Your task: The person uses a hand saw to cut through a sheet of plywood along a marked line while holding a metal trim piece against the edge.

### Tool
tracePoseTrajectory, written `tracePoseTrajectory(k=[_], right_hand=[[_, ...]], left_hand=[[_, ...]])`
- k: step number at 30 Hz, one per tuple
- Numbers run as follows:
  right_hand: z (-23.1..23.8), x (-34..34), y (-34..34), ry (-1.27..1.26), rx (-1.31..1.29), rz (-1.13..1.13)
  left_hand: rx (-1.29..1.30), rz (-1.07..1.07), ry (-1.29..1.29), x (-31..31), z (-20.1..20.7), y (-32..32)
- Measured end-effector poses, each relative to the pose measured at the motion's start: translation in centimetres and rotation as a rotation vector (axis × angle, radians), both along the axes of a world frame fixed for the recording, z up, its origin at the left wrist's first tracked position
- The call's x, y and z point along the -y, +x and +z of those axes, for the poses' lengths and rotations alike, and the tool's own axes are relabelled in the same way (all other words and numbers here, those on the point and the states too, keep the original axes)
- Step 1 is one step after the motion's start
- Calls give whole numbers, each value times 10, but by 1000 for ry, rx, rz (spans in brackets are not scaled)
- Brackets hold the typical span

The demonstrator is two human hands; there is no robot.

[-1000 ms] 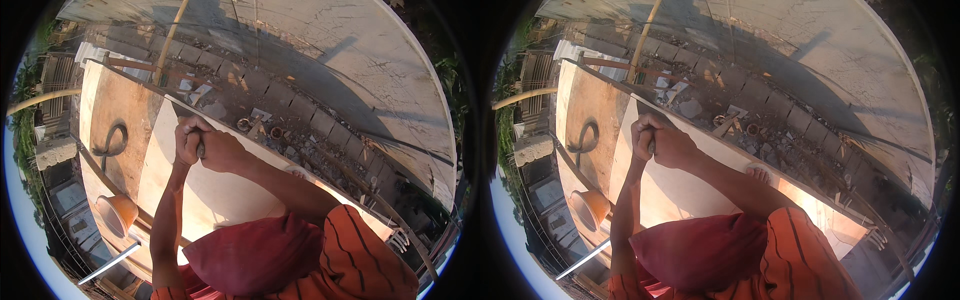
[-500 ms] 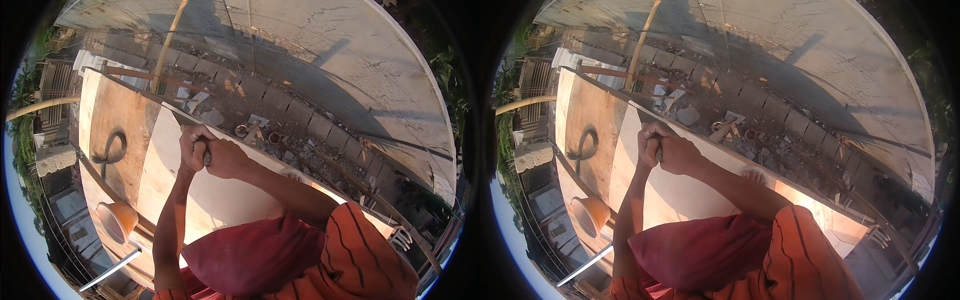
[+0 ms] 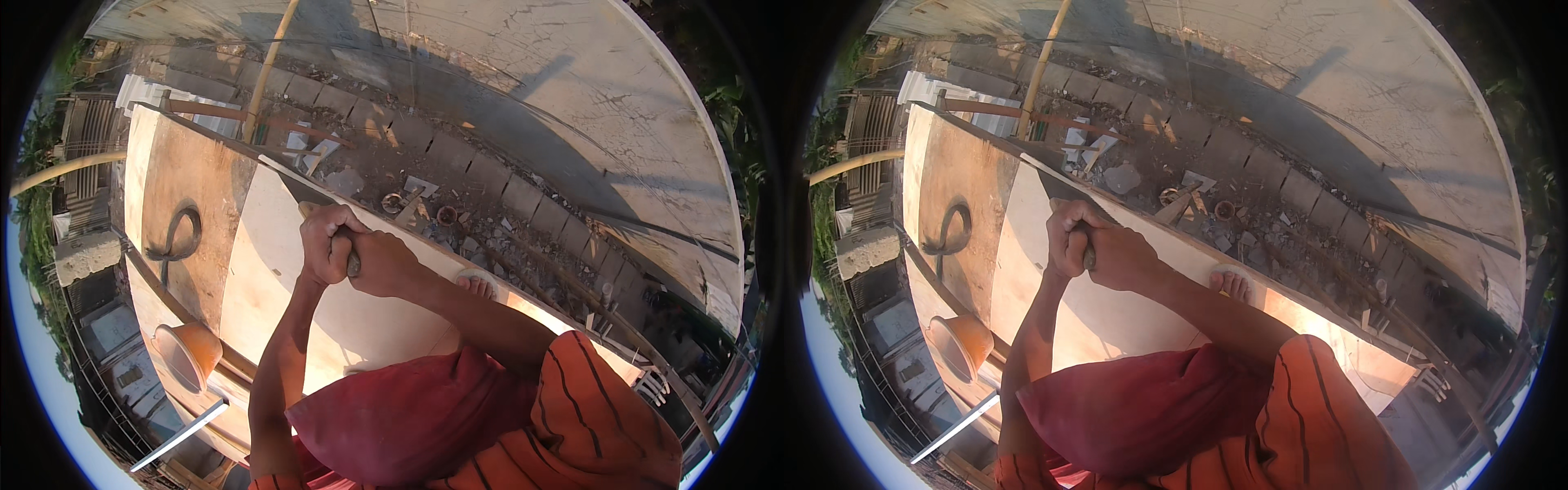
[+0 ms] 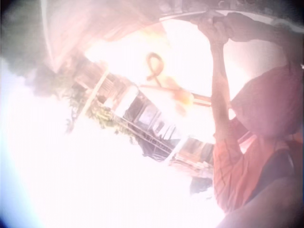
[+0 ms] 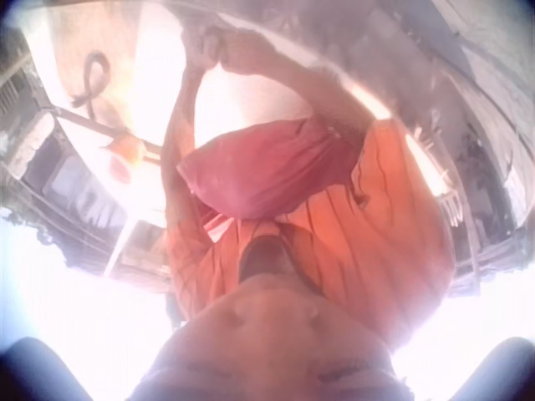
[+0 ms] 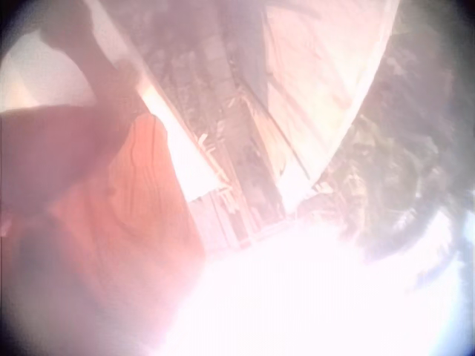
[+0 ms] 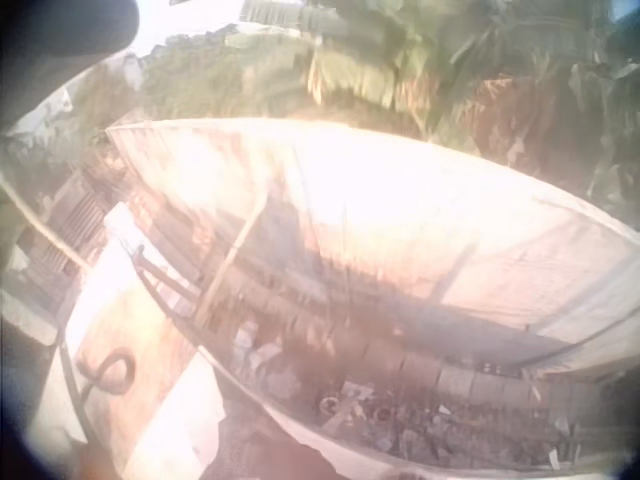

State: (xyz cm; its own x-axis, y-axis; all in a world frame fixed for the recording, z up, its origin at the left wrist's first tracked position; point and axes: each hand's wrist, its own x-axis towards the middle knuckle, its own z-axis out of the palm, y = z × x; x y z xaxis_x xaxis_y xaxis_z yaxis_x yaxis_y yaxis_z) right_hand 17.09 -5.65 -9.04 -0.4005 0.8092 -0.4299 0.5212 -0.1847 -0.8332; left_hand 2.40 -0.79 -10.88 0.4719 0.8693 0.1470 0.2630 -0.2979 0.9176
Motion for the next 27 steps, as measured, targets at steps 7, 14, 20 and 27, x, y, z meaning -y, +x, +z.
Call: tracePoseTrajectory(k=[7,14,20,27], right_hand=[[-1,75,39,150,-91,-43],[-5,2,5,-18,-10,22],[-4,99,65,132,-154,-105],[-29,9,-5,12,-53,-79]], left_hand=[[-119,21,200,67,21,46],[-63,7,2,3,-12,-4],[-103,21,196,91,28,78],[-11,105,-163,-12,-23,3]])
